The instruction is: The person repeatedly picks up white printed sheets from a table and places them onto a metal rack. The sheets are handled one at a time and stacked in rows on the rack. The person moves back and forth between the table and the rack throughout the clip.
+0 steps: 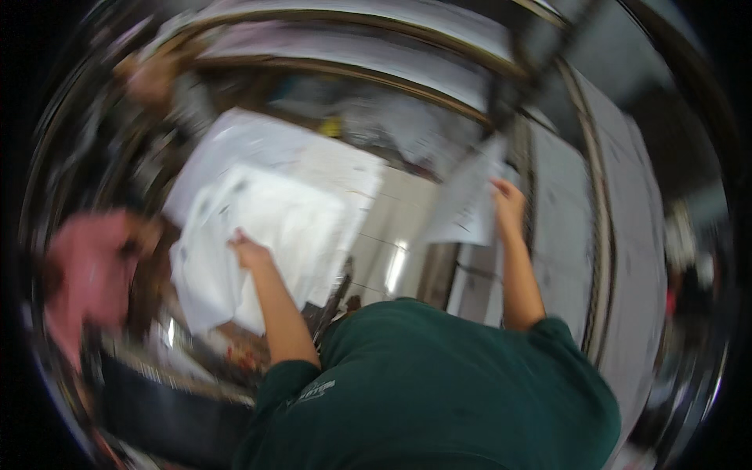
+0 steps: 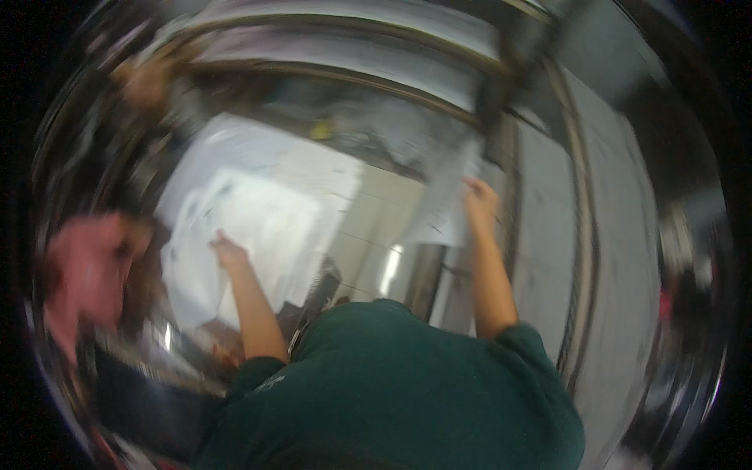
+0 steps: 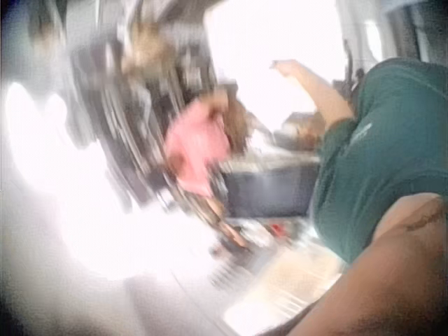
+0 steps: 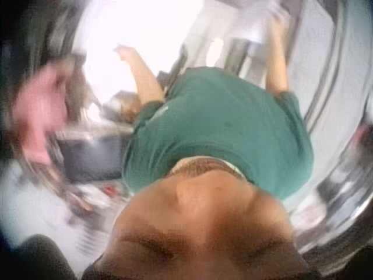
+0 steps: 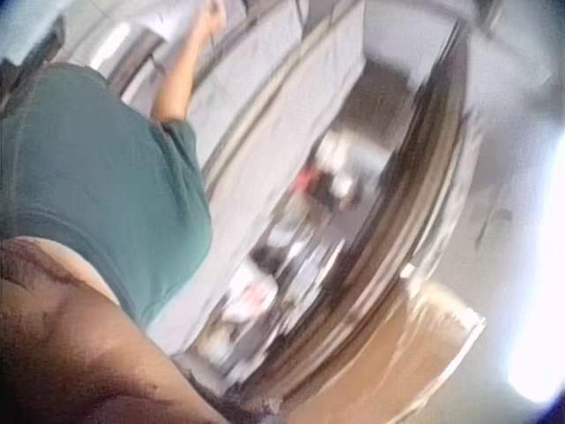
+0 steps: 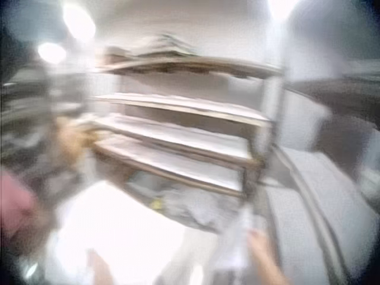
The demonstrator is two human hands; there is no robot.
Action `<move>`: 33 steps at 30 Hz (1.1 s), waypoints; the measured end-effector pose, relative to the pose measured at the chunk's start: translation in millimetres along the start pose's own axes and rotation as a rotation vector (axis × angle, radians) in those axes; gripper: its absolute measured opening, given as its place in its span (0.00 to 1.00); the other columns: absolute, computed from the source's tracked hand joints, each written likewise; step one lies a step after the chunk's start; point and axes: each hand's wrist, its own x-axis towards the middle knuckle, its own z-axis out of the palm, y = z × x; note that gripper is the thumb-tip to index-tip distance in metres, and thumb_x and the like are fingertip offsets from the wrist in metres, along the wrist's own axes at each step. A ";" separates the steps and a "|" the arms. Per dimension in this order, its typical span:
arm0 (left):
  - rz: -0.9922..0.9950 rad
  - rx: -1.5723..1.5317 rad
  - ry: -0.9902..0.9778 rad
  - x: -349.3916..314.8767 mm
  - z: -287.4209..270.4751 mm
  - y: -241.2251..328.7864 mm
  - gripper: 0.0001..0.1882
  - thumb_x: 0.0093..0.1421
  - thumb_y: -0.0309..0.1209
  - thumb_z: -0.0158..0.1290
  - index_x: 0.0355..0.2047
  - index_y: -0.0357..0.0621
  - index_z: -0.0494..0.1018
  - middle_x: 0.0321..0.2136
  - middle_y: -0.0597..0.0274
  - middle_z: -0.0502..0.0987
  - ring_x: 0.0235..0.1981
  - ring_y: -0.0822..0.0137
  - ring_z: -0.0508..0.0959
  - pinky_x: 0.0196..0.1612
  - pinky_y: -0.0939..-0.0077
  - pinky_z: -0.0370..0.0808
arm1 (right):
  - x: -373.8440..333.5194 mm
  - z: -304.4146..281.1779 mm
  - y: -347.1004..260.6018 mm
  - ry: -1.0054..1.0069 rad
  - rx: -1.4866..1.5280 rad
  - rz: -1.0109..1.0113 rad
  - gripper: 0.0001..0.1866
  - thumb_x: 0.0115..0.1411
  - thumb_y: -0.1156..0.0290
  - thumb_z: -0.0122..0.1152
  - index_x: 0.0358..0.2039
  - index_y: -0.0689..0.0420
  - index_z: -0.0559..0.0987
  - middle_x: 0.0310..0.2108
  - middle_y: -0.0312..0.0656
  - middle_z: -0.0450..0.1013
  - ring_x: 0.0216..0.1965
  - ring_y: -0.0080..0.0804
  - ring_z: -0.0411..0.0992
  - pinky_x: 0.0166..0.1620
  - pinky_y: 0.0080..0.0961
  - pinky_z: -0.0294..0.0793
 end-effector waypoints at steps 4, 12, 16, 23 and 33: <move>-0.093 0.030 -0.283 -70.7 81.0 -19.1 0.32 0.62 0.44 0.31 0.50 0.20 0.47 0.50 0.43 0.61 0.53 0.63 0.62 0.58 0.77 0.56 | -10.9 10.8 35.4 0.072 0.002 0.134 0.14 0.45 0.81 0.50 0.35 0.60 0.74 0.25 0.33 0.69 0.26 0.21 0.65 0.32 0.17 0.64; -0.348 0.119 -0.635 -237.5 132.6 -79.1 0.34 0.62 0.45 0.34 0.49 0.16 0.46 0.48 0.40 0.62 0.51 0.63 0.63 0.57 0.80 0.58 | -119.8 -151.3 80.4 0.262 -0.337 0.478 0.21 0.46 0.79 0.50 0.44 0.55 0.72 0.29 0.37 0.70 0.28 0.23 0.66 0.32 0.18 0.66; -0.557 0.274 -0.699 -297.4 118.3 -114.0 0.33 0.62 0.45 0.32 0.49 0.19 0.48 0.48 0.42 0.63 0.50 0.65 0.64 0.56 0.80 0.58 | -181.3 -276.2 148.4 0.420 -0.628 0.581 0.18 0.48 0.78 0.49 0.42 0.56 0.73 0.35 0.39 0.71 0.34 0.25 0.68 0.37 0.20 0.65; -0.825 0.365 -0.929 -331.3 66.7 -168.0 0.27 0.63 0.40 0.31 0.52 0.26 0.48 0.48 0.44 0.61 0.51 0.62 0.63 0.57 0.78 0.57 | -206.3 -412.9 288.8 0.615 -0.968 0.772 0.16 0.50 0.75 0.47 0.40 0.58 0.74 0.38 0.41 0.72 0.40 0.29 0.68 0.44 0.25 0.65; -0.953 0.561 -0.785 -346.9 4.6 -192.6 0.25 0.62 0.41 0.37 0.49 0.29 0.54 0.38 0.49 0.69 0.41 0.65 0.69 0.46 0.80 0.67 | -177.5 -425.5 334.2 0.552 -0.843 0.863 0.16 0.50 0.73 0.45 0.40 0.57 0.75 0.37 0.41 0.73 0.40 0.29 0.70 0.43 0.22 0.65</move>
